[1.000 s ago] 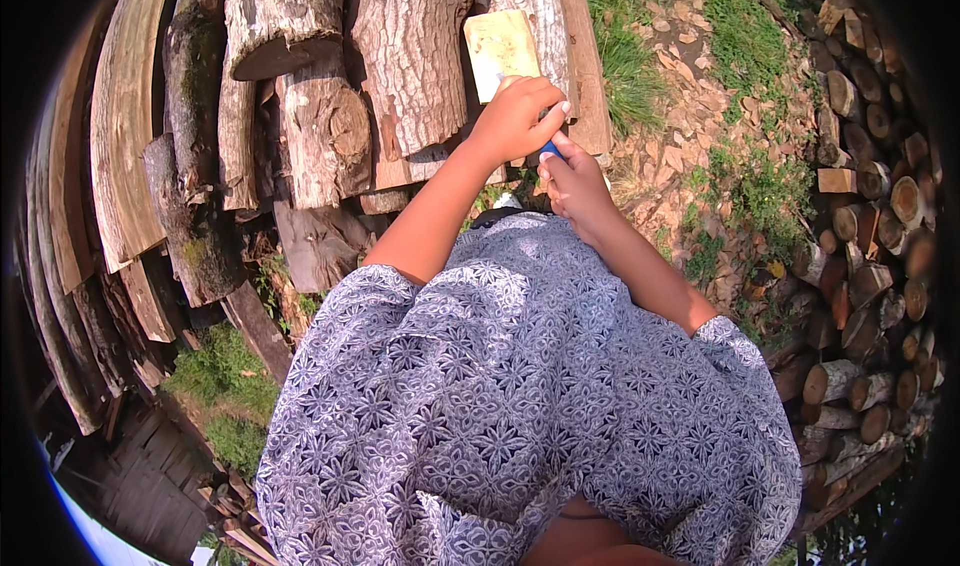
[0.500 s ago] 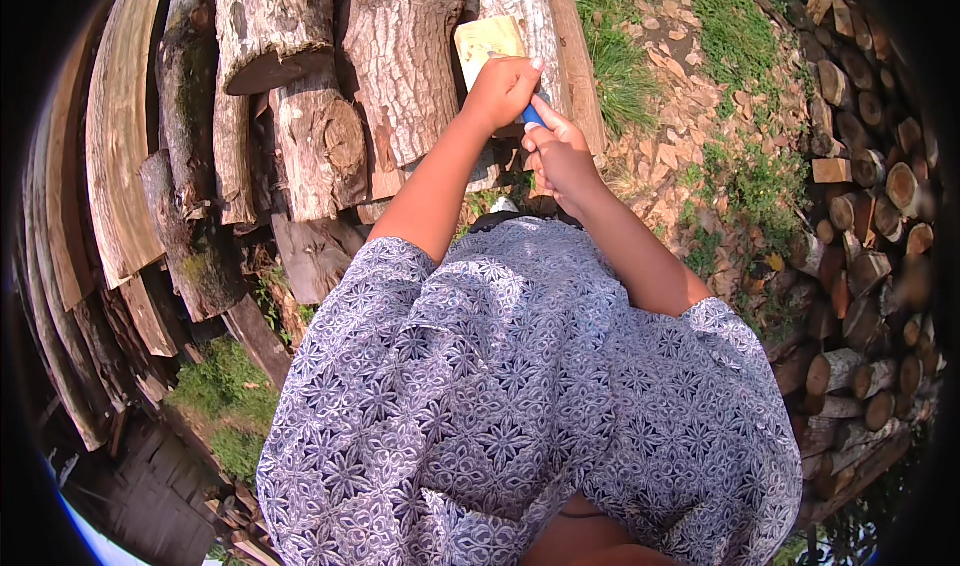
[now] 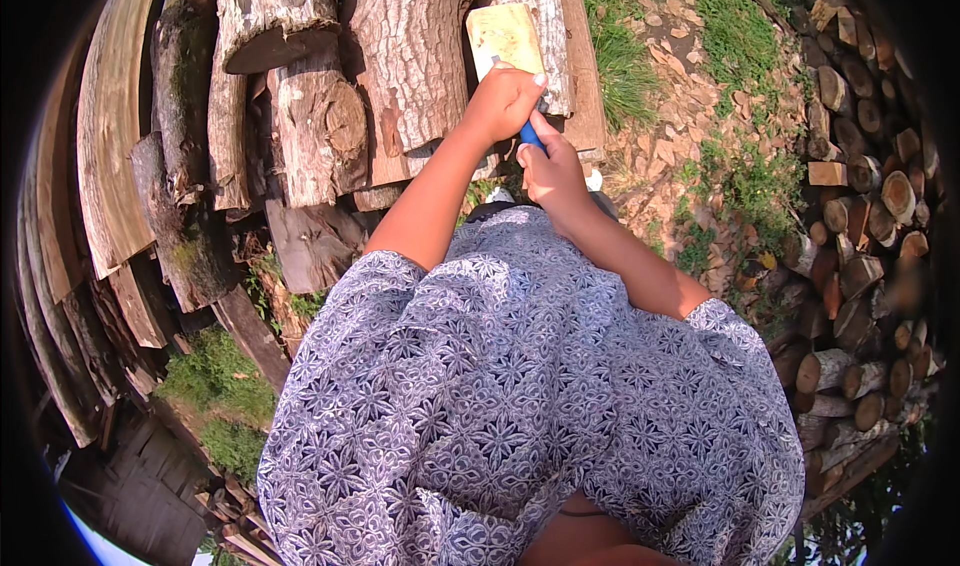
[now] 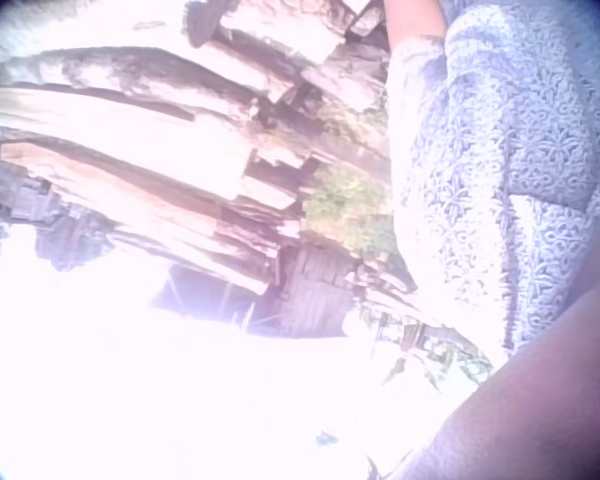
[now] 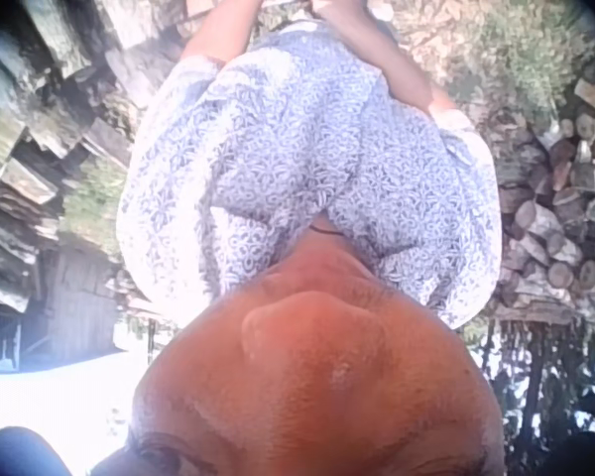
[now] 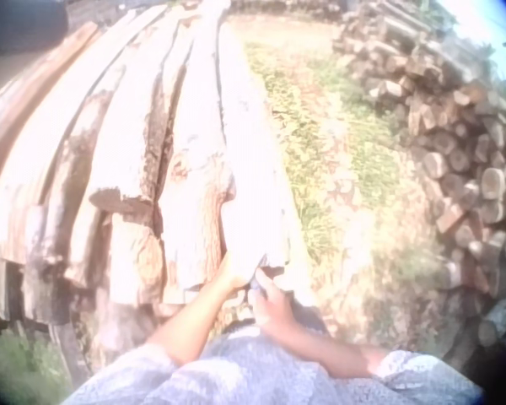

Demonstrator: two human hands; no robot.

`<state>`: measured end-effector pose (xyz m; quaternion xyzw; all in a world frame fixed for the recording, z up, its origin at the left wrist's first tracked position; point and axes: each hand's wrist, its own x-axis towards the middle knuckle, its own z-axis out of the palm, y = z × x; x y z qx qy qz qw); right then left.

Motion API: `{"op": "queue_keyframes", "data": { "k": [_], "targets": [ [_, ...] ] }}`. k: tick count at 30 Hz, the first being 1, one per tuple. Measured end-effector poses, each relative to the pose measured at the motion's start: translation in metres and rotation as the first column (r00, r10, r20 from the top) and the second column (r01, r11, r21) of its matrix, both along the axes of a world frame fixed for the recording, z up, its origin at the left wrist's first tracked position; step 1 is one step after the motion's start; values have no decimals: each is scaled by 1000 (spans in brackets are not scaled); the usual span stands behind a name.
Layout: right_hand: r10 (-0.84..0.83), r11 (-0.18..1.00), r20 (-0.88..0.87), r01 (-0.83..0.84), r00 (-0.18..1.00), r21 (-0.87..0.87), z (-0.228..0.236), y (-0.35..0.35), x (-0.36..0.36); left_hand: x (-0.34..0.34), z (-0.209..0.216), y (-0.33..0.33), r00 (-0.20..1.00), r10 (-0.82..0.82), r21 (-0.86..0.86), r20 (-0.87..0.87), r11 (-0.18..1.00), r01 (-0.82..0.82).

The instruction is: The person carves a small rectangular wooden block using a blue-handled knife. They hold the block in the left hand and the knife in the right, repeatedly shaving thin layers from the surface while standing outdoors near stacked logs.

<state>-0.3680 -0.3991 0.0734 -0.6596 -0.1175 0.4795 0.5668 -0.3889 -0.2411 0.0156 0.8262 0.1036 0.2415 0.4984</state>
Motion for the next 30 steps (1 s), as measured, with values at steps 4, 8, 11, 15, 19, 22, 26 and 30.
{"op": "queue_keyframes", "data": {
  "k": [4,8,11,15,19,22,26,30],
  "targets": [
    [7,998,13,-6,1000,-65,8,5,0,2,-3,3,1000,22,-59,17,998,-21],
    [22,996,61,-16,998,-91,-3,11,1,7,-12,6,996,64,-226,-56,971,-75],
    [-8,998,88,13,996,-65,-13,12,3,14,-14,10,995,68,-155,-76,985,-79],
    [-53,999,-98,52,994,-10,7,12,7,16,-9,7,990,133,-79,-56,987,-137],
    [-27,999,-157,22,987,-32,18,4,6,8,-1,-3,990,103,-127,-96,985,-115],
    [-44,997,-98,37,994,-74,9,-3,2,6,-1,-7,993,86,-83,-83,992,-93],
    [-32,997,-124,23,992,-73,17,13,1,11,-7,13,985,120,-139,-121,981,-137],
    [-46,999,-77,47,996,6,-1,8,-1,12,-11,10,979,135,-104,-152,983,-151]
  ]
}}
